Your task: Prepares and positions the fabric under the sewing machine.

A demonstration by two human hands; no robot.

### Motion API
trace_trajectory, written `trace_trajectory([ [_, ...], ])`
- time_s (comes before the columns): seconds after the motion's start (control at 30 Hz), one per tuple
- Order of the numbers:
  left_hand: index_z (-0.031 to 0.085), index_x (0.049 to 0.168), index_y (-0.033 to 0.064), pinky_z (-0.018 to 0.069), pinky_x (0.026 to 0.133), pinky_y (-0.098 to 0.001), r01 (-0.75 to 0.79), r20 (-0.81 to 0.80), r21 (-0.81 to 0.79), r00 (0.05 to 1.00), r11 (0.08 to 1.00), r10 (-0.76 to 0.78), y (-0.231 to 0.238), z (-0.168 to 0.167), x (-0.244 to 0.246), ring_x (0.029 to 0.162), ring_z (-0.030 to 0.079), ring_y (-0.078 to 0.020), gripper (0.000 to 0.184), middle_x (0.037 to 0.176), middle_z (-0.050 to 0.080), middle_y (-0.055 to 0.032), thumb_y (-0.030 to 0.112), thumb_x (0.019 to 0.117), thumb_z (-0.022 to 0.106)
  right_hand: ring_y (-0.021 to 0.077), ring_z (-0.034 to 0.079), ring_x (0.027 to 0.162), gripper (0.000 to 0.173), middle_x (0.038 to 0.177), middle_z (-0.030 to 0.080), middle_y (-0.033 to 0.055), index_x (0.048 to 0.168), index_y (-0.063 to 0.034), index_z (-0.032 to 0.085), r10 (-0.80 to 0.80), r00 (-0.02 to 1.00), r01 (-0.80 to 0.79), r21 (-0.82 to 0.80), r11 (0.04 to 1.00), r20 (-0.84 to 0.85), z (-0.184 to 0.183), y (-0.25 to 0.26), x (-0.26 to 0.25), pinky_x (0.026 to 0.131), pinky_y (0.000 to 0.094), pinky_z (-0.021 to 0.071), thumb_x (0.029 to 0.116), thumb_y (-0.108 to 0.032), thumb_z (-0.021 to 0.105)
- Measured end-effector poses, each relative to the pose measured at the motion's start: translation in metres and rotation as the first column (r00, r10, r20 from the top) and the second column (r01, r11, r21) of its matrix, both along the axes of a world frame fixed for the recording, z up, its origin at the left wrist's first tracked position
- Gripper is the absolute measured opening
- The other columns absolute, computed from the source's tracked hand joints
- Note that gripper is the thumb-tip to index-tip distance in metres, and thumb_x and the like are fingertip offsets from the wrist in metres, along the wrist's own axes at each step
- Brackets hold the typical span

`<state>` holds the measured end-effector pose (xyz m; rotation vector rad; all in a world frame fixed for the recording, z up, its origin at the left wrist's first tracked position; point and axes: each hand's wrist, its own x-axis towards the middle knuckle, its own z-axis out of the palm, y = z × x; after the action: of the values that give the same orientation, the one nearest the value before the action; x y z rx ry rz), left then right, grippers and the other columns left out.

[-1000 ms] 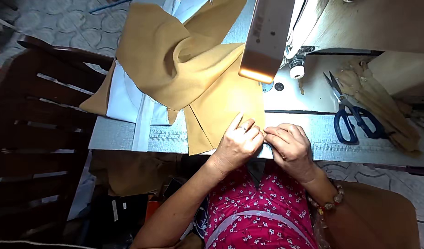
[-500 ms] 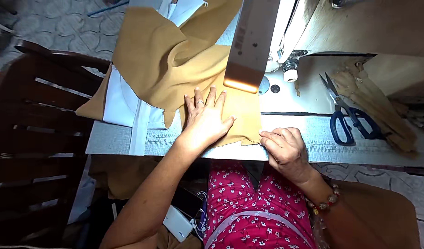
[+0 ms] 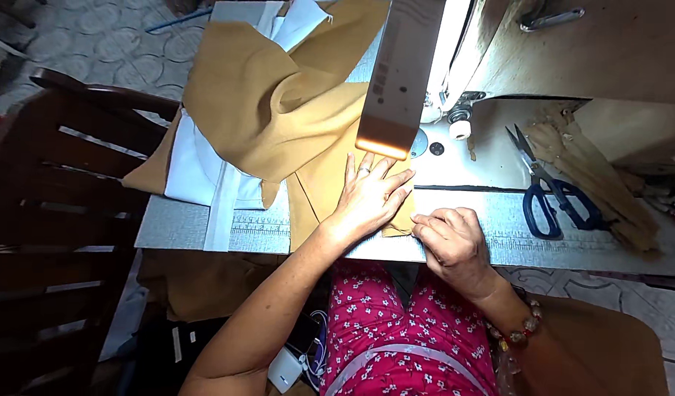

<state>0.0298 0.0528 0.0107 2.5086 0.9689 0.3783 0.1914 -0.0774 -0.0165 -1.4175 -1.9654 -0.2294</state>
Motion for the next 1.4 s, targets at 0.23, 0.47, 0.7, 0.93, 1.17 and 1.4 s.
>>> trace_trajectory([
  [0.23,0.065,0.141,0.0269,0.0048,0.115,-0.0783,0.015,0.016,0.021,1.0,1.0,-0.015,0.011,-0.002,-0.002,0.152,0.027,-0.0478,0.046,0.157,0.048,-0.0121,0.041,0.1072,0.038,0.0274,0.069,0.092,0.018,0.101,0.079,0.006,0.081,-0.0099,0.076,0.019,1.0,-0.019,-0.009,1.0,0.002,0.004,0.012,0.002,0.081,0.045,0.0425,0.0886,-0.007,0.059],
  [0.47,0.065,0.141,0.0282,0.005,0.116,-0.0771,0.019,0.011,0.039,1.0,0.999,-0.019,0.029,-0.004,0.003,0.152,0.026,-0.0481,0.045,0.158,0.047,-0.0132,0.041,0.1071,0.038,0.028,0.069,0.09,0.018,0.098,0.078,0.008,0.081,-0.0079,0.076,0.034,0.999,-0.034,-0.031,0.999,-0.005,0.01,0.028,0.006,0.08,0.0456,0.043,0.0852,-0.003,0.059],
  [0.7,0.046,0.15,0.0061,0.0018,0.12,-0.0707,-0.037,-0.029,-0.02,0.999,0.999,0.036,0.05,-0.004,0.011,0.156,0.021,-0.0399,0.059,0.161,0.042,-0.0111,0.042,0.103,0.045,0.028,0.068,0.087,0.017,0.098,0.078,0.0076,0.084,-0.0071,0.077,0.031,0.999,-0.03,-0.067,0.997,0.011,0.016,0.045,0.011,0.078,0.045,0.0427,0.0849,-0.001,0.061],
  [0.93,0.075,0.102,0.0045,0.0389,0.108,-0.0575,-0.059,0.301,0.321,0.953,0.945,-0.043,0.036,0.007,-0.011,0.126,0.059,-0.0402,0.023,0.119,0.071,-0.0176,0.006,0.0948,0.053,0.0292,0.069,0.089,0.018,0.101,0.078,0.0097,0.087,-0.0063,0.078,0.034,0.998,-0.035,-0.029,0.999,-0.051,0.005,0.047,0.012,0.08,0.0455,0.0446,0.0894,-0.001,0.061],
  [1.17,0.08,0.106,0.0101,0.0442,0.085,-0.0492,-0.126,0.163,0.363,0.984,0.923,0.07,-0.025,-0.005,-0.065,0.104,0.063,-0.0357,0.031,0.106,0.073,-0.0138,0.013,0.0947,0.051,0.0297,0.068,0.092,0.016,0.105,0.077,0.0107,0.09,-0.005,0.077,0.03,0.998,-0.034,-0.069,0.997,-0.056,0.01,0.043,0.011,0.082,0.0466,0.0434,0.0905,0.0,0.062],
  [1.4,0.074,0.082,0.009,0.0393,0.105,-0.0552,-0.118,0.123,0.424,0.99,0.898,0.072,-0.031,-0.001,-0.055,0.129,0.058,-0.0412,0.029,0.117,0.074,-0.0147,0.022,0.0956,0.052,0.0327,0.067,0.102,0.016,0.11,0.077,0.0103,0.09,-0.0056,0.078,0.014,0.999,-0.017,-0.084,0.996,-0.036,0.011,0.041,0.011,0.085,0.0486,0.0434,0.0906,0.0,0.063],
])
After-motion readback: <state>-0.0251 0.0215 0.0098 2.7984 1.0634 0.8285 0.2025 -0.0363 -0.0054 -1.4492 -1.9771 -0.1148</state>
